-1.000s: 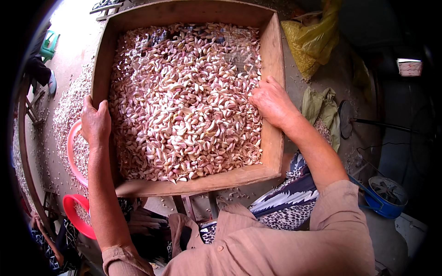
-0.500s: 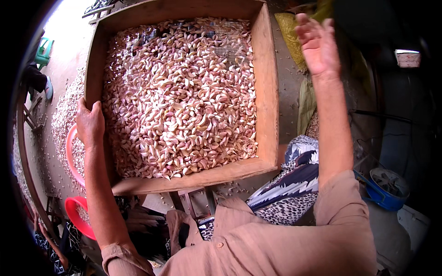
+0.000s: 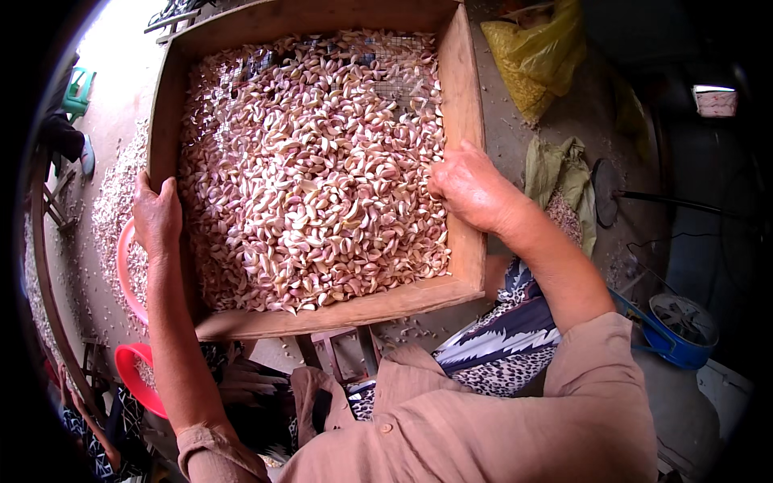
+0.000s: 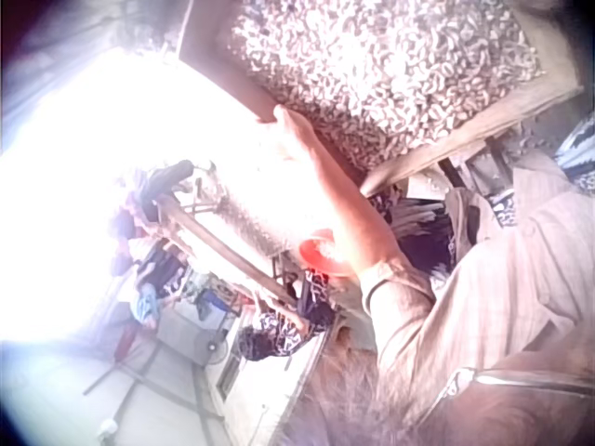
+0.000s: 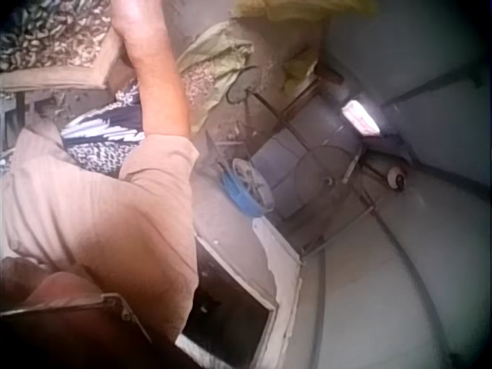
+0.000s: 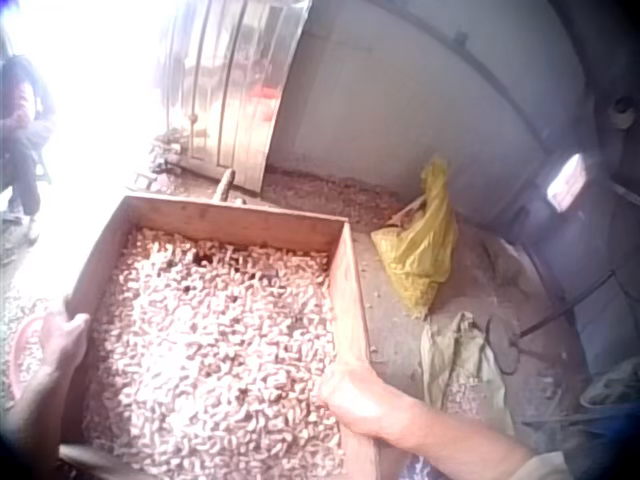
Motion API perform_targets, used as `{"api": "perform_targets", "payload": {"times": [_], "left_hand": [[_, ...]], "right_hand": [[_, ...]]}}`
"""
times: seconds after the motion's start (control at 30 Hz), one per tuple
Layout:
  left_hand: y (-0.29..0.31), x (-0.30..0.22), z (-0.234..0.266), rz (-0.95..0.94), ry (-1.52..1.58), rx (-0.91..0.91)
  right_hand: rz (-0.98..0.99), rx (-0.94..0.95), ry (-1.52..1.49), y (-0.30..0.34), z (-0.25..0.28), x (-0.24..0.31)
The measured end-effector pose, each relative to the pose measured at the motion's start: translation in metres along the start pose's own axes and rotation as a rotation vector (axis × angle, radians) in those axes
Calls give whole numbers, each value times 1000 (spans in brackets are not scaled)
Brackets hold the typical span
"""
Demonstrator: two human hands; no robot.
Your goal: The person sorts garlic cloves from a wooden tray into plastic bowls by hand.
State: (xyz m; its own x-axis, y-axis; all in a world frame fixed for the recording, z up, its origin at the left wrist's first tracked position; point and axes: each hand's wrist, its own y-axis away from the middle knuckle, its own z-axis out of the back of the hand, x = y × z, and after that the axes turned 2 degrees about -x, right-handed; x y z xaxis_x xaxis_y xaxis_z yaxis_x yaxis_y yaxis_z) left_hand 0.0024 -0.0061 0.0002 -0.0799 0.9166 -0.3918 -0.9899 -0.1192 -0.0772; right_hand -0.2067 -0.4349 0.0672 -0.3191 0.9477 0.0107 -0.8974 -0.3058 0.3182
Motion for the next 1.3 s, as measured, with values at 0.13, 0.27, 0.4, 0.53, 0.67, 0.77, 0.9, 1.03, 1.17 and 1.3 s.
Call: {"api": "perform_targets", "payload": {"times": [0.13,0.27,0.4,0.53,0.67,0.77,0.9,1.03,1.17,1.3], "left_hand": [[-1,2,1,-4,15,2],[1,-2,1,5,22,-5],[1,-3,2,40,-24,0],[5,-9,6,73,-32,27],[9,-23,15,90,-37,46],[10,-25,17,91,-17,52],[13,-27,19,87,-4,53],[15,-31,22,94,3,44],[14,-32,26,126,15,70],[17,-34,30,129,22,85]], "right_hand": [[13,116,-336,2,2,2],[44,235,-496,6,4,14],[92,318,-616,0,10,25],[278,318,-852,-3,5,56],[478,-107,-1039,-11,7,101],[596,-464,-580,-20,12,129],[669,-479,-238,-33,-8,150],[719,-503,-92,-53,-19,159],[731,-594,-52,-70,-40,172],[720,-578,-50,-83,-43,173]]}}
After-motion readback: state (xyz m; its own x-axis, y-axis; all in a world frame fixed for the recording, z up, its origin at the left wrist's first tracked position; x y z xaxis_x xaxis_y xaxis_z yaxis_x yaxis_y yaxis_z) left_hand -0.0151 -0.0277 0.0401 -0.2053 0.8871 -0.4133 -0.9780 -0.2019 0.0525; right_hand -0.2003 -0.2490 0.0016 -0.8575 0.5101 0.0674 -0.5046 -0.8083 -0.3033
